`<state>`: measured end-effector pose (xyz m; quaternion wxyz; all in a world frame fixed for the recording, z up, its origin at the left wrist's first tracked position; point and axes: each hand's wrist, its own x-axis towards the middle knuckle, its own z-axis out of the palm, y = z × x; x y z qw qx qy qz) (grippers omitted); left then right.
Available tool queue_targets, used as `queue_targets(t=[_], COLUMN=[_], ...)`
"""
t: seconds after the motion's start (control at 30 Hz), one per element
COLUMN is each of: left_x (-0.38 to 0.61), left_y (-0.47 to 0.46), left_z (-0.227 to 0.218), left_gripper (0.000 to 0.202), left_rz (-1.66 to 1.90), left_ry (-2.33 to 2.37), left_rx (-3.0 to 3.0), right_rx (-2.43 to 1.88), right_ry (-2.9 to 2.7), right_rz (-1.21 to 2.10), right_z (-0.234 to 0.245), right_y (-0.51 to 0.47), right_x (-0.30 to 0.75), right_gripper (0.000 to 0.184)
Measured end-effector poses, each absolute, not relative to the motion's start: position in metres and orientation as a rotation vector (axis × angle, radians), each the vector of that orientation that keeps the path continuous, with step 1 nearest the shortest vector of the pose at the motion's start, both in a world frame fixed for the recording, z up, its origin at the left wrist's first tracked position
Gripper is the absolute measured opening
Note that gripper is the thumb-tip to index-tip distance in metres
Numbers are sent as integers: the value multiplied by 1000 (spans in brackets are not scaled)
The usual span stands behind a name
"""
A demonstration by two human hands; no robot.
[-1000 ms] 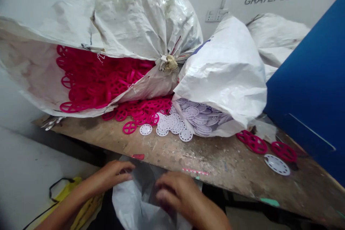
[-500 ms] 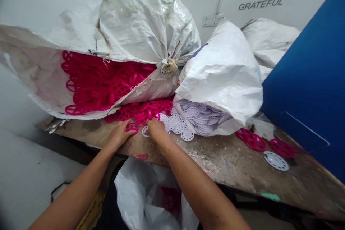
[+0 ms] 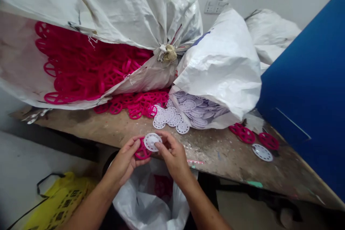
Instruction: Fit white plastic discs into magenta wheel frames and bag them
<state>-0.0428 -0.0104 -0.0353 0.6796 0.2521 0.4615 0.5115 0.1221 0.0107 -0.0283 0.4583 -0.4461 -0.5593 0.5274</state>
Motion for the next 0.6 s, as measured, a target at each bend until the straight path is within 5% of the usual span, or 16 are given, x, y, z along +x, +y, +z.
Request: queue_targets(t=[0.23, 0.6], left_x=[-19, -14], left_y=[-15, -27], left_z=[-37, -34], left_gripper=[43, 42], left_rz=[1164, 1112], left_ry=[1027, 1128], left_rx=[717, 987], right_rx=[-1170, -1157], right_ry=[-1703, -1413], right_rz=[743, 1161], right_z=[-46, -34], right_y=[3, 2], right_x=[128, 134], right_gripper=[30, 24])
